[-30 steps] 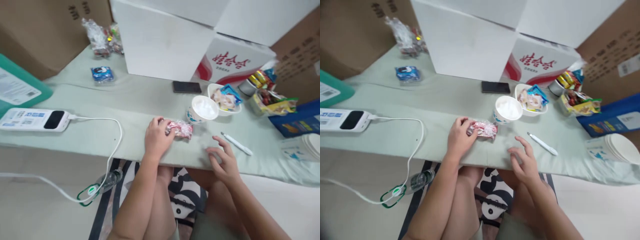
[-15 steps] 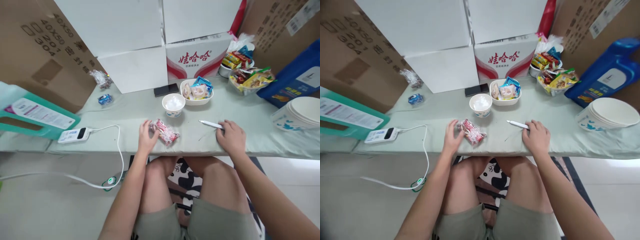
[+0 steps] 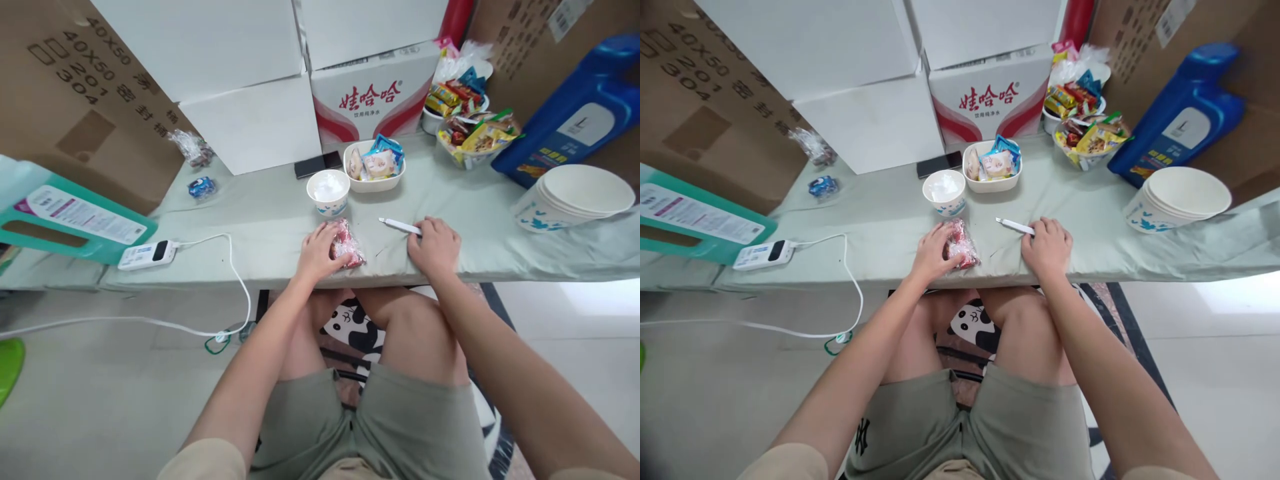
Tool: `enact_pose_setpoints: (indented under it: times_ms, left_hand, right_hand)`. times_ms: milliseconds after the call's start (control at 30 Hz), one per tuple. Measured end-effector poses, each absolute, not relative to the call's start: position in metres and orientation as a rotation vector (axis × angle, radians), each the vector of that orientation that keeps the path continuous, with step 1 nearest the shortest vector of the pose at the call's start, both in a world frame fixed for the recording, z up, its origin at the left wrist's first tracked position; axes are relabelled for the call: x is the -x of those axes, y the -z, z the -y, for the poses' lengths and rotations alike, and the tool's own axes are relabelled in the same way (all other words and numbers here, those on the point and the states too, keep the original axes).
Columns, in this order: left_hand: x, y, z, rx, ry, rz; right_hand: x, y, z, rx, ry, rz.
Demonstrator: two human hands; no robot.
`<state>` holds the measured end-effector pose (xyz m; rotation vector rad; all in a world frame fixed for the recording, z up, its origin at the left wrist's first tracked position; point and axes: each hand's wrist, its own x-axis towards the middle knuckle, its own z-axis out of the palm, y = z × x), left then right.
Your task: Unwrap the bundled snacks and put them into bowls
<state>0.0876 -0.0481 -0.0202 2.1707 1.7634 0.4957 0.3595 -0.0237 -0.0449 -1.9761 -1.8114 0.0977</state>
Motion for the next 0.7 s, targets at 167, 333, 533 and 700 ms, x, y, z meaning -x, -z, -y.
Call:
enact_pose_setpoints:
  times_ms: [167, 333, 533, 700]
  left_hand:
    - [-0.087, 0.023, 0.049, -2.153, -0.559, -1.755]
    - [-0.089, 0.022, 0.050, -2.198, -0.553, -1.758]
    - [-0.088, 0.023, 0.052, -2.187, -0.621, -1.719]
    - [-0.087, 0.022, 0.053, -2.145, -0.620, -1.669]
  right_hand:
    - [-0.360, 0.044, 0.024, 1.950, -0.109, 1.795]
    - [-0.363, 0.043, 0.023, 1.965, -0.121, 1.830]
    - [-0.359, 0.031, 0.036, 1.885, -0.250, 1.744]
    - [-0.325, 0.001, 0.063, 1.645, -0.821, 1.586]
